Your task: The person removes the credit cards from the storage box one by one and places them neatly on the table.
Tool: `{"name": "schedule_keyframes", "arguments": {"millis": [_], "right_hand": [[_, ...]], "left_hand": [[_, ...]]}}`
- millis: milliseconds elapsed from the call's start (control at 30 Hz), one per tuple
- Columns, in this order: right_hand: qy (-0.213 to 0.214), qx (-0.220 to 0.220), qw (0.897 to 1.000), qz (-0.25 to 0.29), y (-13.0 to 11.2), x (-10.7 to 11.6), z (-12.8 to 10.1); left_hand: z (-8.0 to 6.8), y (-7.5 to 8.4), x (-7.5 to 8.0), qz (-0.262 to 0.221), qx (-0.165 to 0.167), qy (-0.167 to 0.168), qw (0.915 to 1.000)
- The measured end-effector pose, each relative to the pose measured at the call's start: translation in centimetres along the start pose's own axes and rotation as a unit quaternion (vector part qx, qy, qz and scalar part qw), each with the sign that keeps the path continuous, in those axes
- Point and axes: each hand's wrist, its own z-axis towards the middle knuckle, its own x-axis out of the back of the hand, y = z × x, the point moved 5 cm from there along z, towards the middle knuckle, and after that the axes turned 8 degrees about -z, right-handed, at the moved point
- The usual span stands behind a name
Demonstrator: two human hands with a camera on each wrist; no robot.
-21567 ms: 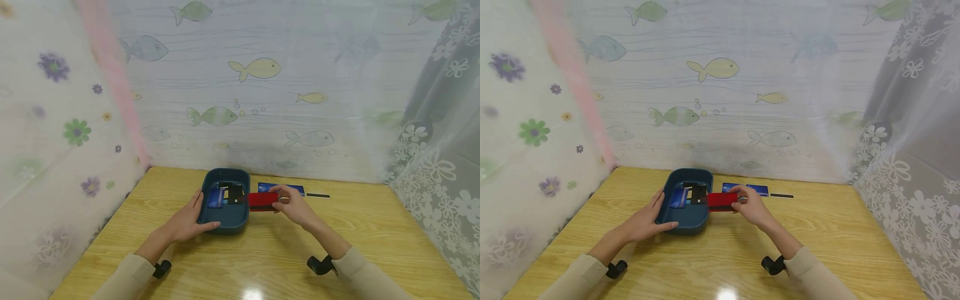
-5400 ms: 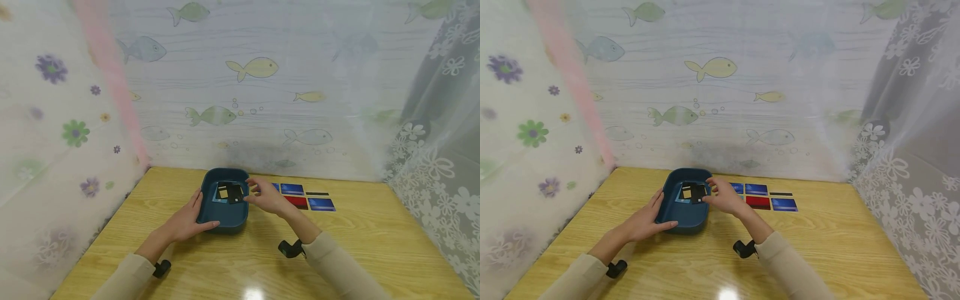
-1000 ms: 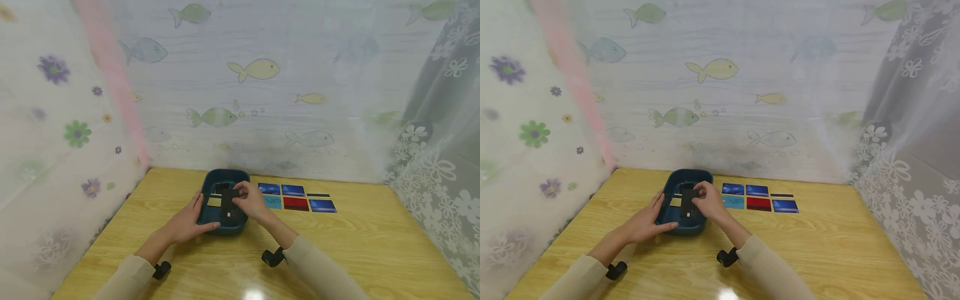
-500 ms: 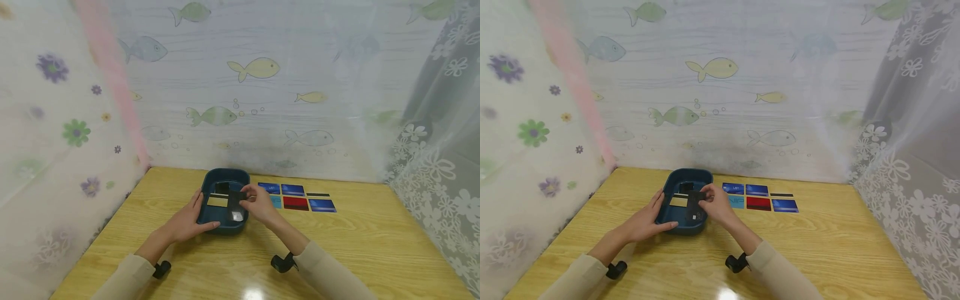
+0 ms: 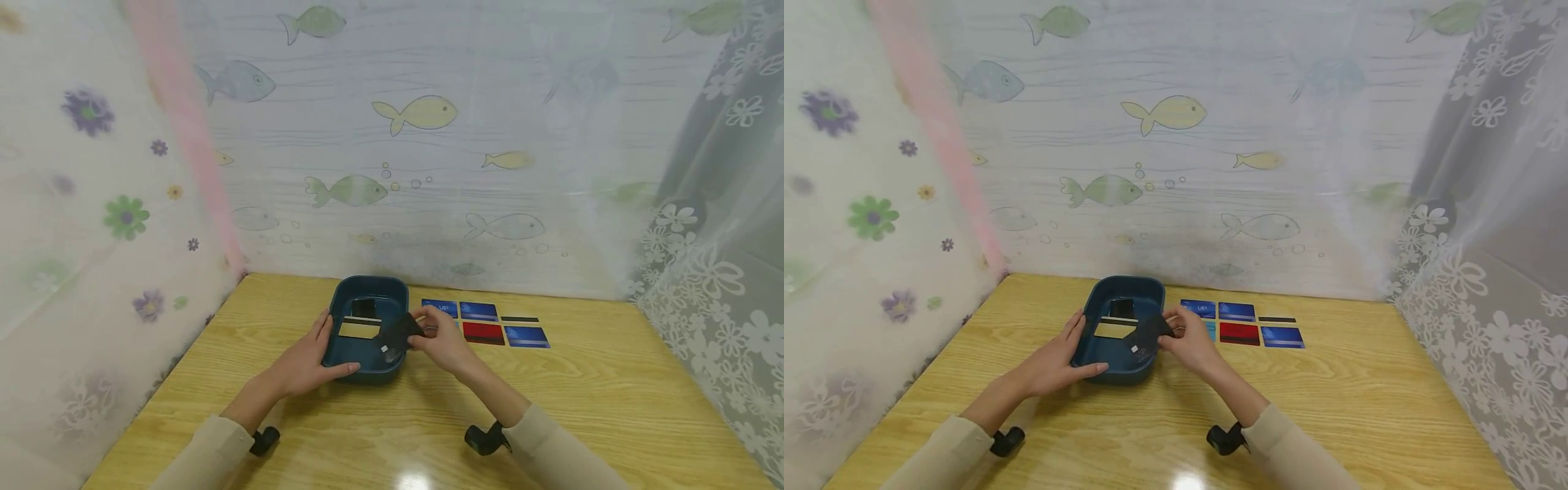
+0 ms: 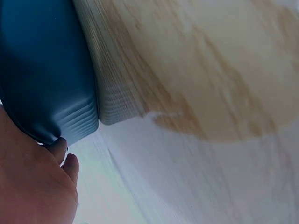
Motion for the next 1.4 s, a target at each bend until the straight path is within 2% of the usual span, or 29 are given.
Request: {"name": "schedule_keyframes", "arguments": {"millis": [400,667,1067,1233,1400], "right_hand": [[-0.026,-0.001,1.0,-0.004,1.3,1.1,-0.5],[-0.011,-0.037,0.999,-0.017,2.1,2.4,-0.6],[0.008,-0.047,0.996,-0.075,3.6,5.7,-1.8],[0.01,-0.052,0.996,-0.078,4.6,6.3,-1.9],[-0.001,-0.078,0.993,-0.084,5.6,6.4,-1.9]], "left_hand": [[0.3,-0.3,-0.1,-0.004,0.001,0.0,1.0],[0.3,-0.3,-0.1,-0.007,0.0,-0.001,1.0],[0.2,-0.4,-0.1,-0.005,-0.003,-0.003,1.0],[0.1,-0.3,-0.1,-0.003,-0.002,-0.004,1.0],[0.1,-0.3,-0.1,-0.002,-0.001,-0.005,1.0]]}}
